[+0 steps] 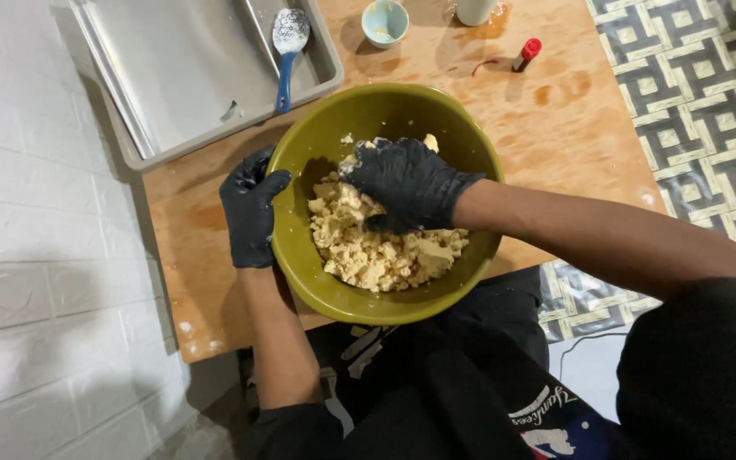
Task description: Mixing food coloring into a large batch of dough by kneading it by hand in a bowl.
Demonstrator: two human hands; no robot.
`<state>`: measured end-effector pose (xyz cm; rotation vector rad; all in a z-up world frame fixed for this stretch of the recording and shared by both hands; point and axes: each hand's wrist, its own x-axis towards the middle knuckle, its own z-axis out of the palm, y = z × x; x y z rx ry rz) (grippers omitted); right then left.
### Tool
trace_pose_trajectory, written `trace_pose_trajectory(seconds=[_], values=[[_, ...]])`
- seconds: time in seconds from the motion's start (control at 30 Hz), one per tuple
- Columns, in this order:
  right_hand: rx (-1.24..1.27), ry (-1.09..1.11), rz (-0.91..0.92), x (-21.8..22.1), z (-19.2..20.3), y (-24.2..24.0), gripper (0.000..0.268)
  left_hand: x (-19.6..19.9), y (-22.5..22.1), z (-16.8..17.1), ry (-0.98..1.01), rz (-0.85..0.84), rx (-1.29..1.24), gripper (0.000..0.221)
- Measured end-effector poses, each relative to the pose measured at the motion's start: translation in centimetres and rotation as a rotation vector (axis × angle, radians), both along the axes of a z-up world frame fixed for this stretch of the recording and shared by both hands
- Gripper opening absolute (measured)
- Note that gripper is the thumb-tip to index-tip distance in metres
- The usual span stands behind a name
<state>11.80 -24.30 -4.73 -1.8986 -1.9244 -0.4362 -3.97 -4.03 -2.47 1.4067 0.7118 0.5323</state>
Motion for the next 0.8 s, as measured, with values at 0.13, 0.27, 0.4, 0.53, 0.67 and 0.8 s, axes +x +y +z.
trace_pose_trajectory(seconds=[0.13,0.27,0.4,0.53,0.67,0.8], values=[[0.044,0.048,0.164,0.3,1.8,-2.9,0.084,-0.3,1.3,-3.3,-0.012,0.086,-0.028,0.032],[-0.680,0.115,0.063,0.3,7.0,-3.0,0.093,-1.0,-0.9,-2.2,-0.021,0.231,-0.058,0.030],[-0.820,-0.024,0.031,1.7,6.2,-1.0,0.111,-1.3,-2.5,-1.8,-0.063,0.330,-0.095,0.034],[-0.589,-0.101,0.177,4.5,2.0,1.8,0.099,-2.2,-3.4,-3.2,-0.083,0.371,-0.077,0.038],[-0.421,-0.101,0.396,7.0,-2.7,3.7,0.095,-2.2,-5.9,-1.1,-0.119,0.474,-0.161,0.036],[-0.661,0.320,0.444,9.7,-10.6,6.4,0.105,-1.8,-8.4,2.3,-0.139,0.572,-0.266,0.032]])
